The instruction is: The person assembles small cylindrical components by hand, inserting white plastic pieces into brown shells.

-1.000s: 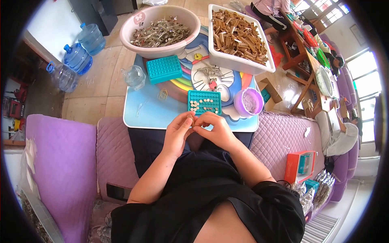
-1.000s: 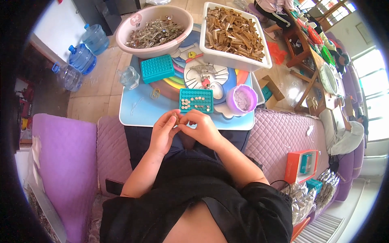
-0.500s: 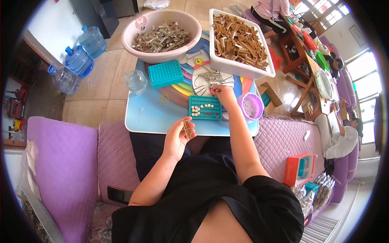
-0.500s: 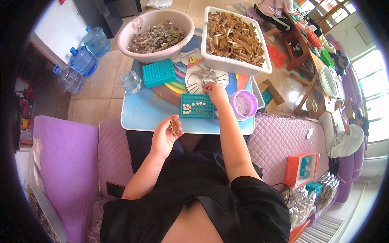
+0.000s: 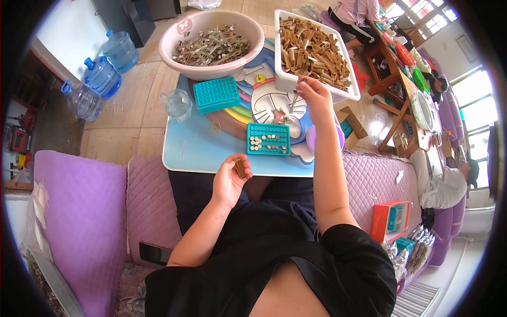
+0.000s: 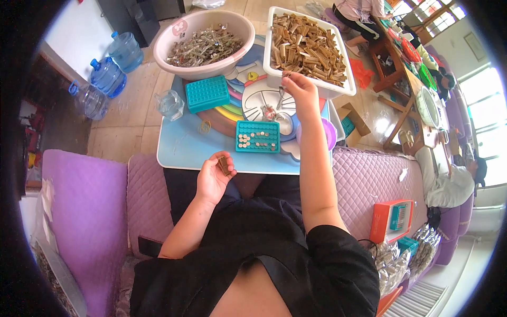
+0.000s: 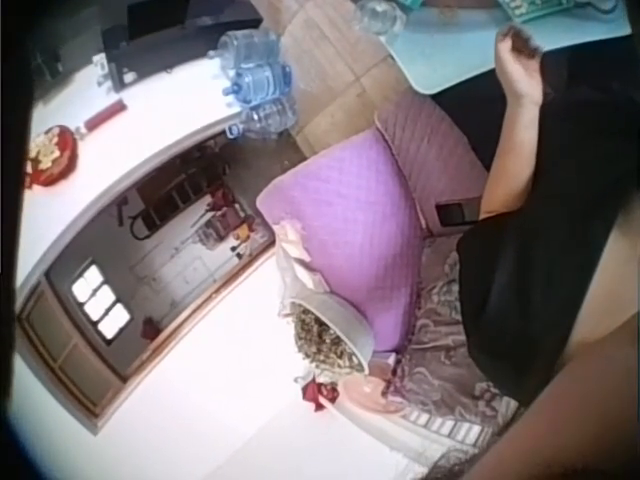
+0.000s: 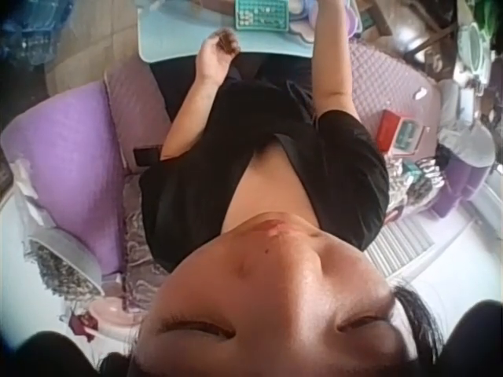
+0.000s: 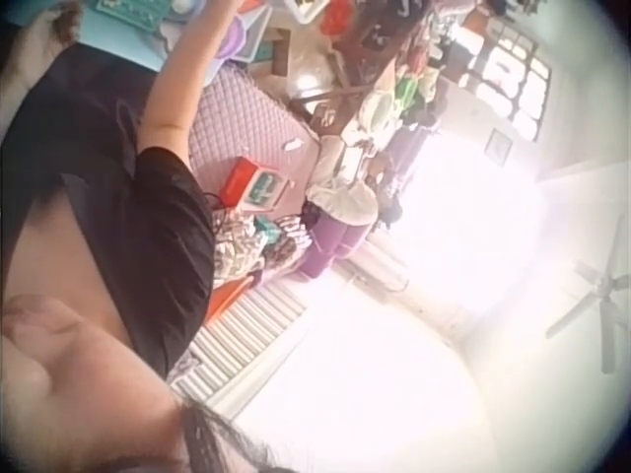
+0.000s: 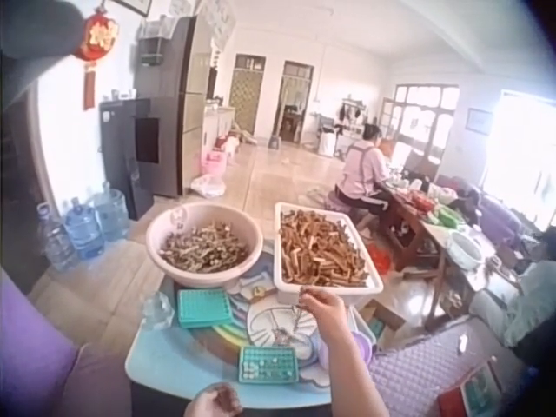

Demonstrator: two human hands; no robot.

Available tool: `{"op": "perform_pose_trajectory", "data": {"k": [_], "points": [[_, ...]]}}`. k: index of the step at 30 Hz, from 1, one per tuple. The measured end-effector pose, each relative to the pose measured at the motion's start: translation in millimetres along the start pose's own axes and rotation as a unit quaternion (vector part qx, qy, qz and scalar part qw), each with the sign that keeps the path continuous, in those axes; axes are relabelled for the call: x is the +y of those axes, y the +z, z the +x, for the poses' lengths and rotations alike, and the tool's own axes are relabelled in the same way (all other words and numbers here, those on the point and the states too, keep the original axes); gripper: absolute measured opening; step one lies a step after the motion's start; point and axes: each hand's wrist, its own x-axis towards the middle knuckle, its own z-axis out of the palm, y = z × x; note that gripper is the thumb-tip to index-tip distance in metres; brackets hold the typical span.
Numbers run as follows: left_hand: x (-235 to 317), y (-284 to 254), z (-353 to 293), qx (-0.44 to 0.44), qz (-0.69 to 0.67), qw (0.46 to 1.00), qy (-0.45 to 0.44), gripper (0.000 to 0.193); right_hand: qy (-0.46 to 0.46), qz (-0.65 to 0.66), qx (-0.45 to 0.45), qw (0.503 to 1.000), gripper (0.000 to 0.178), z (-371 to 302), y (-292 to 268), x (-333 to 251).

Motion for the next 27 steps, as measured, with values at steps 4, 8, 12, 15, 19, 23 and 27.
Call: {"op": "perform_pose_trajectory", "data": {"k": [4,8,12,15,19,23,27], "points": [[-1,0,2,-0.002,-0.004,1.0,-0.007,0.026,-0.048,-0.178,-0.011,0.983,0.022,10,-8,3],[-2,-2,2,0.003,-0.008,1.0,-0.009,0.027,0.002,0.128,-0.029,0.991,0.023,7,8,-11],[-2,-2,3,0.003,-0.011,1.0,-0.016,0.027,-0.038,-0.011,-0.013,0.999,0.023,12,10,-16],[-2,-1,3,0.006,-0.013,1.0,-0.02,0.027,-0.043,0.011,-0.022,0.999,0.023,12,13,-17],[-2,-1,3,0.013,-0.013,1.0,-0.025,0.027,-0.013,0.101,-0.03,0.994,0.022,10,17,-20],[-1,-2,3,0.017,-0.021,0.999,-0.03,0.027,-0.021,0.114,-0.019,0.993,0.021,5,18,-19],[1,-5,4,0.008,-0.033,0.999,-0.034,0.026,-0.044,0.009,-0.011,0.999,0.021,4,16,-14]]}}
